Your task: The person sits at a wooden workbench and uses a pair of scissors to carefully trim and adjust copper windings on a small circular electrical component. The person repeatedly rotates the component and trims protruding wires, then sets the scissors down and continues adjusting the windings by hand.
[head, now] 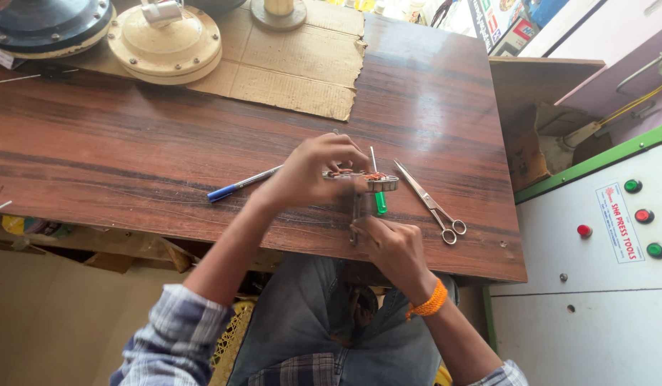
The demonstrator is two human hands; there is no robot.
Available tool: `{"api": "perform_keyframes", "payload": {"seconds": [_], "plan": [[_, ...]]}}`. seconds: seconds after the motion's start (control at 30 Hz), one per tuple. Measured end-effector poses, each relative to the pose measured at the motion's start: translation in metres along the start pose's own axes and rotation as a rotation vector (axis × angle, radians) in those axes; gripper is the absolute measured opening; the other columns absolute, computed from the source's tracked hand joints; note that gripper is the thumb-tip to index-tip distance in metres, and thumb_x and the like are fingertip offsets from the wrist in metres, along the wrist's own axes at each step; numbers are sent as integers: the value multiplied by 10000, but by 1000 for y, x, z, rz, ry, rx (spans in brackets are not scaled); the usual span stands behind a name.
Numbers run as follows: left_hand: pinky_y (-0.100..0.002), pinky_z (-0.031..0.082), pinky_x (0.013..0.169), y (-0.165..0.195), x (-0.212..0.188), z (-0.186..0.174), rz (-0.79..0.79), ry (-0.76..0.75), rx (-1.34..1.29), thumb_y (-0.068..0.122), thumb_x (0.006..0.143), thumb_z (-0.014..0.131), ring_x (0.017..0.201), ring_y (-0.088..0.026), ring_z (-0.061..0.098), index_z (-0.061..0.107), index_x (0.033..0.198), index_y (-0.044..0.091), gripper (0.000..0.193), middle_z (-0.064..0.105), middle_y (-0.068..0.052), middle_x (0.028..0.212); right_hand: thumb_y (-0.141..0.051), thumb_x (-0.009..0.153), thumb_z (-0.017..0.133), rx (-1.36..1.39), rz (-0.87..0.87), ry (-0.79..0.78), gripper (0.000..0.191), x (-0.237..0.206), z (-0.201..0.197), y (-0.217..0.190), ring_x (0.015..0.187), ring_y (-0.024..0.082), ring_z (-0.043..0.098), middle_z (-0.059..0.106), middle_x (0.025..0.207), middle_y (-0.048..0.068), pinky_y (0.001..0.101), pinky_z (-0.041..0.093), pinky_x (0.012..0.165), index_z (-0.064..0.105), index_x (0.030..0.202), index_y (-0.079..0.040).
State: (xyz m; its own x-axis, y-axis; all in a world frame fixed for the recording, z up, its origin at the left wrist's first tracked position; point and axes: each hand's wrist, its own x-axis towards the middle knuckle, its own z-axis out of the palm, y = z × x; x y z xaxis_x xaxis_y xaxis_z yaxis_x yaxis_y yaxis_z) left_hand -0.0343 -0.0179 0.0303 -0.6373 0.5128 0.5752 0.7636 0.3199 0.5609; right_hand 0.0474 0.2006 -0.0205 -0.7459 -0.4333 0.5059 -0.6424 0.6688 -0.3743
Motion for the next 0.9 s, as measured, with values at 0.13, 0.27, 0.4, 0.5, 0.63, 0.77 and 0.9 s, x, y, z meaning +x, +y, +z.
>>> {"api": "perform_keyframes", "payload": {"seconds": [0.13,0.27,0.4,0.5,0.63,0.77,0.9], "plan": [[-387,532,903,16,-17,30,12,104,271,229,773,838,1034,-237,618,683,1249,172,504,698,-19,1117,-22,866,738,51,-13,57,77,-14,-17,15,712,201,755,761,823,94,317,580,603,718,934,-54],[-390,548,903,6,-21,37,68,141,209,195,838,820,1025,-250,627,651,1222,128,424,693,-20,1098,-33,916,741,44,123,103,49,-10,-51,23,631,124,704,735,764,75,278,540,550,710,952,-38],[-398,546,908,-1,-21,36,124,147,192,169,851,806,1026,-256,630,628,1229,105,423,686,-29,1102,-55,955,758,10,166,157,61,8,-77,15,525,63,597,659,629,51,276,434,481,707,935,-26],[-406,542,874,0,-23,38,102,149,216,171,817,814,1000,-263,631,632,1213,101,441,681,-42,1077,-58,950,776,-37,3,158,66,29,-81,6,499,79,548,627,620,50,291,394,473,718,947,-26],[-407,546,834,2,-21,40,72,182,248,175,788,817,986,-258,637,643,1182,113,435,679,-41,1051,-81,963,792,-104,-101,153,116,63,-75,5,489,106,555,643,634,56,304,394,477,697,922,-29],[-402,557,835,7,-20,41,26,199,252,208,778,816,980,-241,642,654,1192,126,453,698,-30,1060,-106,973,785,-125,-125,141,135,86,-69,15,537,122,625,688,692,66,296,435,487,680,918,-42],[-353,573,807,8,-14,40,-209,203,-65,347,849,797,911,-198,711,585,1341,108,586,739,-63,1007,-143,966,782,-183,-168,78,138,102,-61,27,522,143,651,718,688,63,314,447,473,692,903,-58]]}}
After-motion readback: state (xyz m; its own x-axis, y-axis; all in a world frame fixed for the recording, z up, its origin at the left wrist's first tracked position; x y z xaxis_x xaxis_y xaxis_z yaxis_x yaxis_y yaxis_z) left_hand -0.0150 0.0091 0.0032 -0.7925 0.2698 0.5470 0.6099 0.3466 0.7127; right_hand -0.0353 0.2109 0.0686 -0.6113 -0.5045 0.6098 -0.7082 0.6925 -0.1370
